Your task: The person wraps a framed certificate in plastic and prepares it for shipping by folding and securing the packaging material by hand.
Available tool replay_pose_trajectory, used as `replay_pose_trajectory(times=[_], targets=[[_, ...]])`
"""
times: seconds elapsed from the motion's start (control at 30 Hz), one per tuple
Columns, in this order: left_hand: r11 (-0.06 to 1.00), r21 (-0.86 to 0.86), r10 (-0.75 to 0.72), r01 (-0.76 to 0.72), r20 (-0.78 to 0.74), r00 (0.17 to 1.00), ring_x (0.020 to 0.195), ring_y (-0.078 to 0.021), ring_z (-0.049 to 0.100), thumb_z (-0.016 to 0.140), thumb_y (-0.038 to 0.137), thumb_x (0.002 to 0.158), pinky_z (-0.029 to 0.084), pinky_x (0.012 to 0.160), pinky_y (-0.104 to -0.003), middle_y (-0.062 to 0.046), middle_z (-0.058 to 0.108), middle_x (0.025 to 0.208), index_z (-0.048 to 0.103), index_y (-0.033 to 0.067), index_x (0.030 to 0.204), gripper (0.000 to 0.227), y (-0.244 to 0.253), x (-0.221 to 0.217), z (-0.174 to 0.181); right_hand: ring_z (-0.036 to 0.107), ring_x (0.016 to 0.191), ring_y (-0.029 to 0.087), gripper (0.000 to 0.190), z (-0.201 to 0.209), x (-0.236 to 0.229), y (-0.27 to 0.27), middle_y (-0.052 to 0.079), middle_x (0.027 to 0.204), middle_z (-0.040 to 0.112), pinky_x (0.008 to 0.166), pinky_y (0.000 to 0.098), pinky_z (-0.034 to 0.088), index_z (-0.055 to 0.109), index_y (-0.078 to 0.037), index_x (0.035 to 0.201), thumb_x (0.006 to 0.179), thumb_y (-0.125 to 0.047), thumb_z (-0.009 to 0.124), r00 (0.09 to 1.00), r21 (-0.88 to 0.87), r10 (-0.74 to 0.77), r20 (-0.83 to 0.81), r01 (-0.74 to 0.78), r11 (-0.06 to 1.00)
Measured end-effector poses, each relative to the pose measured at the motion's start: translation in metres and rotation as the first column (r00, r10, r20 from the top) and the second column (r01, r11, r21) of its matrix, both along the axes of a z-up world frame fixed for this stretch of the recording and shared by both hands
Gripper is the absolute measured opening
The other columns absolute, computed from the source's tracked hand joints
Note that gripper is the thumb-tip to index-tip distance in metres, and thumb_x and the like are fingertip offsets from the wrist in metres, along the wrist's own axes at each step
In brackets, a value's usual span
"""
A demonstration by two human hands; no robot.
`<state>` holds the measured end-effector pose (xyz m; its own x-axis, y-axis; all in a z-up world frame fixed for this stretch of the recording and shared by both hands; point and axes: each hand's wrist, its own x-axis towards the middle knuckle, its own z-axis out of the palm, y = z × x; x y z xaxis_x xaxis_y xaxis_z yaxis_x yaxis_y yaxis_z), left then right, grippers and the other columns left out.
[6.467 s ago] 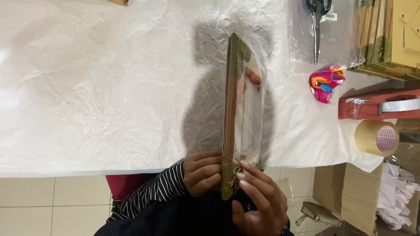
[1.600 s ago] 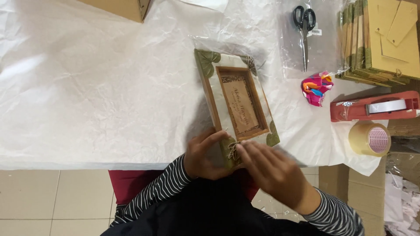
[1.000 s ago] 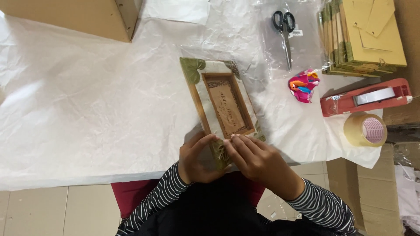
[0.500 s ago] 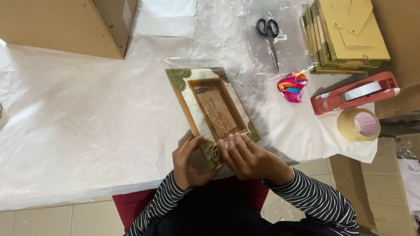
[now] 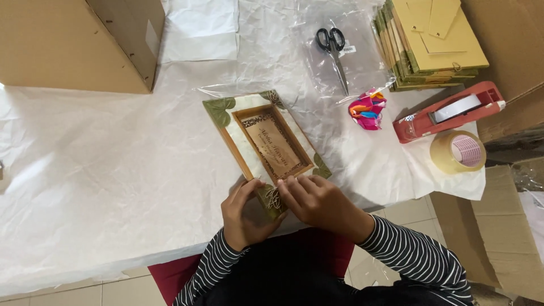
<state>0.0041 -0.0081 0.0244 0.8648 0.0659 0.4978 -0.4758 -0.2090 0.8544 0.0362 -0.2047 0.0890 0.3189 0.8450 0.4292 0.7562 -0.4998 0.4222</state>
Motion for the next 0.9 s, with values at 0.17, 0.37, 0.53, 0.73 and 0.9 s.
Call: replay_pose_trajectory(times=[0.17, 0.37, 0.53, 0.73, 0.9], targets=[[1.0, 0.022, 0.014, -0.014, 0.002, 1.0, 0.086, -0.041, 0.076, 0.098, 0.024, 0.058, 0.063, 0.077, -0.044, -0.018, 0.071, 0.098, 0.067, 0.0049, 0.121, 0.072, -0.003, 0.0, 0.01, 0.067, 0.073, 0.031, 0.02, 0.003, -0.005, 0.005, 0.015, 0.079, 0.063, 0.067, 0.0376, 0.056, 0.07, -0.004, 0.087, 0.097, -0.011, 0.055, 0.988, -0.111, -0.047, 0.146, 0.063, 0.992], [0.979, 0.204, 0.032, -0.023, -0.043, 0.999, 0.076, -0.044, 0.073, 0.096, 0.033, 0.056, 0.06, 0.064, -0.052, -0.02, 0.069, 0.087, 0.064, 0.0135, 0.128, 0.081, -0.013, 0.001, -0.028, 0.061, 0.066, 0.033, 0.024, -0.008, -0.003, 0.001, 0.014, 0.071, 0.054, 0.06, 0.037, 0.051, 0.065, -0.006, 0.076, 0.095, -0.008, 0.051, 0.987, -0.129, 0.032, 0.16, -0.011, 0.992], [0.971, 0.237, 0.04, -0.02, -0.078, 0.996, 0.063, -0.0437, 0.072, 0.093, 0.037, 0.06, 0.055, 0.055, -0.05, -0.018, 0.066, 0.078, 0.067, 0.0248, 0.122, 0.068, -0.015, -0.002, -0.038, 0.056, 0.061, 0.03, 0.027, 0.0, -0.003, 0.001, 0.01, 0.068, 0.048, 0.056, 0.0346, 0.047, 0.06, -0.009, 0.071, 0.094, -0.006, 0.046, 0.99, -0.144, 0.095, 0.1, -0.08, 0.986], [0.976, 0.216, 0.018, 0.007, -0.116, 0.993, 0.065, -0.0425, 0.072, 0.092, 0.034, 0.061, 0.056, 0.053, -0.05, -0.016, 0.067, 0.079, 0.069, 0.0285, 0.119, 0.063, -0.018, -0.004, -0.027, 0.053, 0.061, 0.027, 0.026, -0.003, -0.001, 0.002, 0.008, 0.068, 0.046, 0.055, 0.0334, 0.044, 0.058, -0.01, 0.068, 0.091, -0.006, 0.047, 0.992, -0.143, 0.116, 0.044, -0.109, 0.984], [0.988, 0.15, -0.019, 0.024, -0.036, 0.999, 0.067, -0.0378, 0.075, 0.089, 0.025, 0.064, 0.06, 0.059, -0.047, -0.014, 0.073, 0.078, 0.072, 0.0231, 0.119, 0.058, -0.02, -0.003, -0.019, 0.051, 0.06, 0.027, 0.023, -0.008, 0.001, -0.002, 0.009, 0.069, 0.046, 0.053, 0.0333, 0.041, 0.059, -0.008, 0.07, 0.089, -0.006, 0.047, 0.991, -0.172, 0.137, -0.001, -0.135, 0.976]])
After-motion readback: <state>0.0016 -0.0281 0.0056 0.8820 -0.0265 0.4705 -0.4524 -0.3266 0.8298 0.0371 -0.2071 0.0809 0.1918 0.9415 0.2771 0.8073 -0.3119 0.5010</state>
